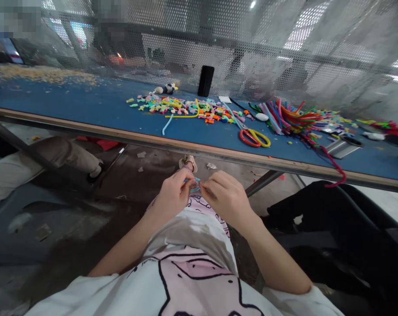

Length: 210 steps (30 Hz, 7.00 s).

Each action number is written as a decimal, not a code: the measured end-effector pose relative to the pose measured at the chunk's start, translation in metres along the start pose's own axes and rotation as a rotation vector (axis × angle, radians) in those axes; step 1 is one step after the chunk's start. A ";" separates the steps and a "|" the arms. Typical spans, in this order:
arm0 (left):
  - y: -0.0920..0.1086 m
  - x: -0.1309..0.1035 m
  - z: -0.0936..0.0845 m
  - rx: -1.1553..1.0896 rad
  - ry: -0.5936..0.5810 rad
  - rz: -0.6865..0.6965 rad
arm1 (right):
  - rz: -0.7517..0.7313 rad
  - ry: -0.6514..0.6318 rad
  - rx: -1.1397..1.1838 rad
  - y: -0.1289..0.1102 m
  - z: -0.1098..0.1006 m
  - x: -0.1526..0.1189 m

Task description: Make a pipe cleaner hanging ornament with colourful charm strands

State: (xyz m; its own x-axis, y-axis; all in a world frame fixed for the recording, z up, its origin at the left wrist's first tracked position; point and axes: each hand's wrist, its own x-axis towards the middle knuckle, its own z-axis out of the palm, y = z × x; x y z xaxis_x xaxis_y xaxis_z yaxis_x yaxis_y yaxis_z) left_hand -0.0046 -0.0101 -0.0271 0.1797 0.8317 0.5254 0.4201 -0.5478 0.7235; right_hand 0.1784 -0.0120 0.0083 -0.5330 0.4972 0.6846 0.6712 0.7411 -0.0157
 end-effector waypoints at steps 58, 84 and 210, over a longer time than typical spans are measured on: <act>0.016 0.001 -0.022 -0.642 -0.452 -0.360 | 0.573 -0.592 0.976 0.023 -0.024 0.010; 0.023 0.002 -0.006 -0.899 0.003 -0.645 | -0.210 0.010 -0.085 -0.014 0.001 -0.014; 0.015 -0.015 0.018 -0.695 -0.066 -0.670 | 0.142 0.057 -0.082 -0.039 0.018 -0.021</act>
State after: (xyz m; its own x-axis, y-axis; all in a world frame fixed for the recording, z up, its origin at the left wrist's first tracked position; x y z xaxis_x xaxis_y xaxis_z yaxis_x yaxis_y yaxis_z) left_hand 0.0153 -0.0287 -0.0324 0.1530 0.9828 -0.1036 -0.1624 0.1284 0.9783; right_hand 0.1547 -0.0433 -0.0185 -0.4014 0.5664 0.7198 0.7787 0.6248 -0.0573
